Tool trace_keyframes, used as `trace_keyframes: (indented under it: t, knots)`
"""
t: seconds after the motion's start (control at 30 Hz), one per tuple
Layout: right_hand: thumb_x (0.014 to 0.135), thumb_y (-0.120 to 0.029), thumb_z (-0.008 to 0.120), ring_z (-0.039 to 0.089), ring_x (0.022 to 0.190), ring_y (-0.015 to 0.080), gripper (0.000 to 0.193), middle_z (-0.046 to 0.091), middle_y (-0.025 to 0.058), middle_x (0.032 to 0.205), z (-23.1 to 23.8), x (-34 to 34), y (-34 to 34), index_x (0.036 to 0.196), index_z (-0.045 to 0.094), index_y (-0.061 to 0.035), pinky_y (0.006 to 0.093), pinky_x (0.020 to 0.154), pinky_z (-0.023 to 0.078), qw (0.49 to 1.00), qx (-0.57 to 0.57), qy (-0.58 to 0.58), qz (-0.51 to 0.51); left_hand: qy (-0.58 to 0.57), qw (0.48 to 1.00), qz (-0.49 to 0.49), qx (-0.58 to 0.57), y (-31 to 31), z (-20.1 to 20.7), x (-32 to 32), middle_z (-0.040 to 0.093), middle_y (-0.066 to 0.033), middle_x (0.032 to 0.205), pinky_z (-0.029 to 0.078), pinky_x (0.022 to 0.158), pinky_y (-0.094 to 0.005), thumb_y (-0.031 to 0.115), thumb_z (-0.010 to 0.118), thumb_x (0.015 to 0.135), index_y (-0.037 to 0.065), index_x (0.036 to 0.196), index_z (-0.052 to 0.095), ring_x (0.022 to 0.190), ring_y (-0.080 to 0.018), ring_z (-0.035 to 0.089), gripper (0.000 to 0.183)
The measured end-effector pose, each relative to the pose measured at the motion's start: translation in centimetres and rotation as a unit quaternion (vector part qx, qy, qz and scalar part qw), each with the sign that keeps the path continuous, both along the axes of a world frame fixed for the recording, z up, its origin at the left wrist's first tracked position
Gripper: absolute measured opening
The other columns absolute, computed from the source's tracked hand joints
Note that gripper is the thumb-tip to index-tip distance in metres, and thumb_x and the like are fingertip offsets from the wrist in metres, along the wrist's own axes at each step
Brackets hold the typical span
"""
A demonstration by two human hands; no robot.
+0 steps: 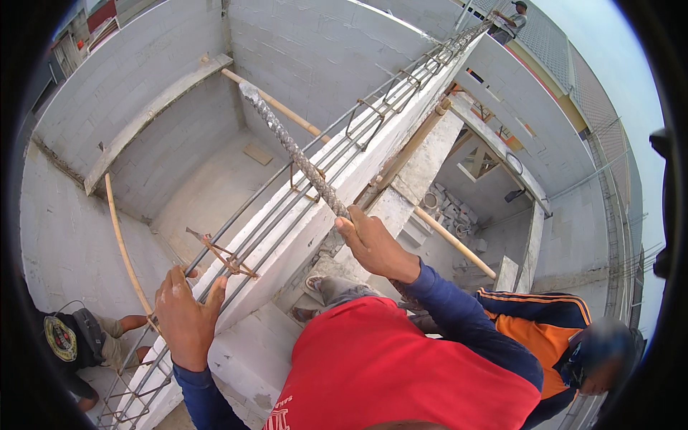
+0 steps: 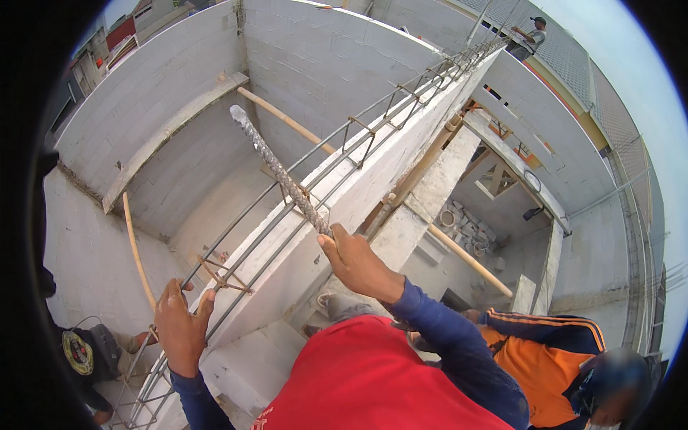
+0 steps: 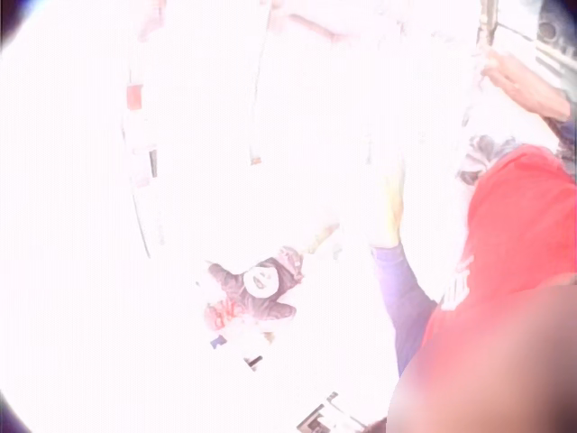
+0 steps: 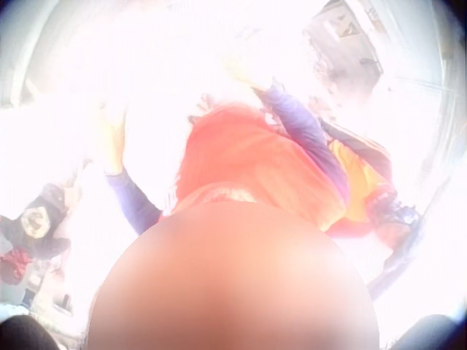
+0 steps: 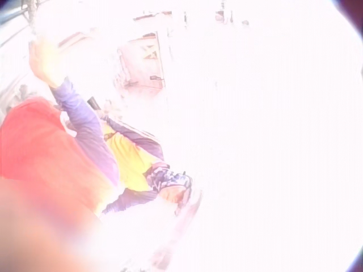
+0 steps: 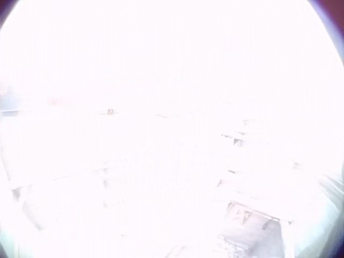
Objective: The person walks along a concrete wall at a construction site and positions a long rebar cage along the wall's top edge. He adjusts the cage with both hands and uses a hammer to tap it into place while other workers are visible nearby.
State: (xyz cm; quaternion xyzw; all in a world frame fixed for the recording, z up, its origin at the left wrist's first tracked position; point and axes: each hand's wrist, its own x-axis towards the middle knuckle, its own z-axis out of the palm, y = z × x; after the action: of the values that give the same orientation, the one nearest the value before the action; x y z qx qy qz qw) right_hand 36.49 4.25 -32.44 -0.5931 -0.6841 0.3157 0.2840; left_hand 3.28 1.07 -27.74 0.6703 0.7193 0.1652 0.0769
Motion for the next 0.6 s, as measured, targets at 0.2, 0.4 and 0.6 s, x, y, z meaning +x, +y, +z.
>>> trace_keyframes:
  t: [0.2,0.4,0.6]
  knots:
    - [0.111,-0.036,0.044,0.054,0.054,0.0388,0.044,0.051,0.0235,0.06,-1.6,0.0,0.7,0.095,0.049,0.0048,0.0496,0.057,0.042,0.998,0.006,0.059,-0.004,0.013,0.999,0.021,-0.033,-0.1,-0.3,0.0,0.064,-0.0197,0.089,0.049,0.079,-0.0497,0.048,0.076,0.089,0.0,0.103,0.061,0.088,-0.0418,0.063,0.052]
    - [0.107,-0.042,0.055,0.04,0.052,0.0193,0.05,0.043,0.0125,0.059,-3.7,3.8,0.9,0.078,0.051,-0.0013,0.0397,0.051,0.037,0.99,0.043,0.136,0.002,-0.078,0.996,0.003,0.035,0.4,-1.0,-0.9,0.062,-0.0189,0.122,0.048,0.098,-0.0439,0.049,0.063,0.1,0.0,0.127,0.058,0.113,-0.0334,0.061,0.057]
    - [0.103,-0.039,0.063,0.034,0.059,0.0097,0.049,0.037,0.0015,0.06,-6.1,11.8,0.1,0.074,0.049,-0.0033,0.0335,0.05,0.031,0.967,0.044,0.192,-0.159,-0.06,0.983,-0.069,0.161,3.5,0.8,3.5,0.058,-0.019,0.138,0.038,0.112,-0.0462,0.043,0.061,0.102,0.002,0.129,0.056,0.129,-0.0347,0.054,0.05]
